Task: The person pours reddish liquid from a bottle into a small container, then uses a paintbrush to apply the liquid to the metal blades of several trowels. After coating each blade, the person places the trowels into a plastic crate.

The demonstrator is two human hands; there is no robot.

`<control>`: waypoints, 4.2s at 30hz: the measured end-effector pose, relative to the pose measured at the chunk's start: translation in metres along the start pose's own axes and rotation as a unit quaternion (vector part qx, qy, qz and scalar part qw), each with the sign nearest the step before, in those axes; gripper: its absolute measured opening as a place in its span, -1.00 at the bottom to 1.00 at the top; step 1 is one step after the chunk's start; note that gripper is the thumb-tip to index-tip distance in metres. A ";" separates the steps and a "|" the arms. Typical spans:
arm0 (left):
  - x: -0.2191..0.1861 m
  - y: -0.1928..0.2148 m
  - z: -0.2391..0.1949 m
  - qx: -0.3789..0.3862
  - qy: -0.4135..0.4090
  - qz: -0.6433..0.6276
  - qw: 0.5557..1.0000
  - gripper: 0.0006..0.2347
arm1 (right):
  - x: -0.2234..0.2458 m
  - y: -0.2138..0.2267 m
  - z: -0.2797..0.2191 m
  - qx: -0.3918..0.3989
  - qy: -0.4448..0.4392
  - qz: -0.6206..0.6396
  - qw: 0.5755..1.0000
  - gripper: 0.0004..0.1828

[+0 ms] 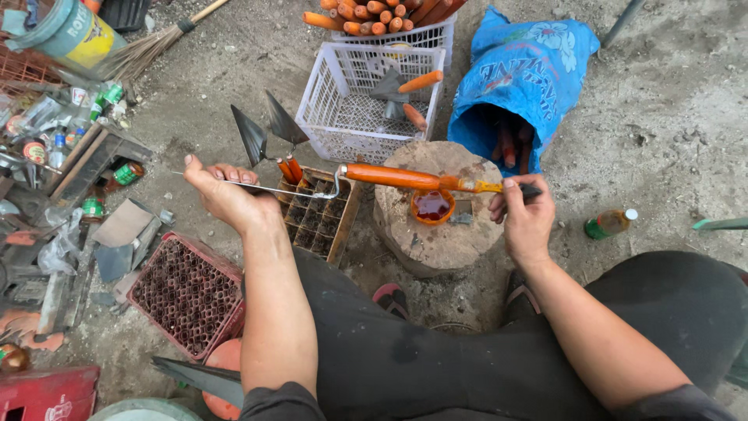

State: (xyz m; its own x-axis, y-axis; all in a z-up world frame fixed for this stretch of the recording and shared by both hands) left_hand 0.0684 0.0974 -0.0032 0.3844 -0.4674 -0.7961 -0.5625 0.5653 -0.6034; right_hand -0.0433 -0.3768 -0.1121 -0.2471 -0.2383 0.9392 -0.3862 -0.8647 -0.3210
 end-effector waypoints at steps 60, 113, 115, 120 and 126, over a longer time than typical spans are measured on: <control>-0.059 -0.005 -0.001 0.108 -0.178 -0.107 0.972 -0.63 | -0.011 -0.058 0.013 0.156 0.033 -0.401 0.902 -0.80; -0.031 -0.065 -0.020 0.191 -0.170 -0.191 0.948 -0.65 | -0.032 -0.029 0.027 0.066 -0.074 -0.120 0.988 -0.84; -0.037 -0.059 -0.017 0.196 -0.168 -0.209 0.943 -0.64 | -0.038 -0.036 0.027 0.088 -0.036 -0.258 0.961 -0.81; -0.052 -0.044 -0.006 0.186 -0.152 -0.240 0.941 -0.61 | -0.027 -0.056 0.018 0.130 0.090 -0.418 0.894 -0.79; -0.055 -0.039 -0.001 0.223 -0.152 -0.255 0.929 -0.60 | 0.001 -0.028 0.030 0.052 -0.111 -0.059 0.991 -0.86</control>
State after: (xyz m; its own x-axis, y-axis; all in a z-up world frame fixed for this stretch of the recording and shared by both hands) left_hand 0.0687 0.1001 0.0644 0.7442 -0.5767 -0.3371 0.0825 0.5801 -0.8104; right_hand -0.0059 -0.3657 -0.0983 -0.0007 -0.2145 0.9767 -0.3040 -0.9304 -0.2046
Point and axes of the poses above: each hand's wrist, its own z-axis towards the middle knuckle, its own y-axis out of the back of the hand, x = y × z, the point moved 8 cm from there along z, towards the middle knuckle, and after that the axes turned 5 degrees about z, right-handed, at the moved point
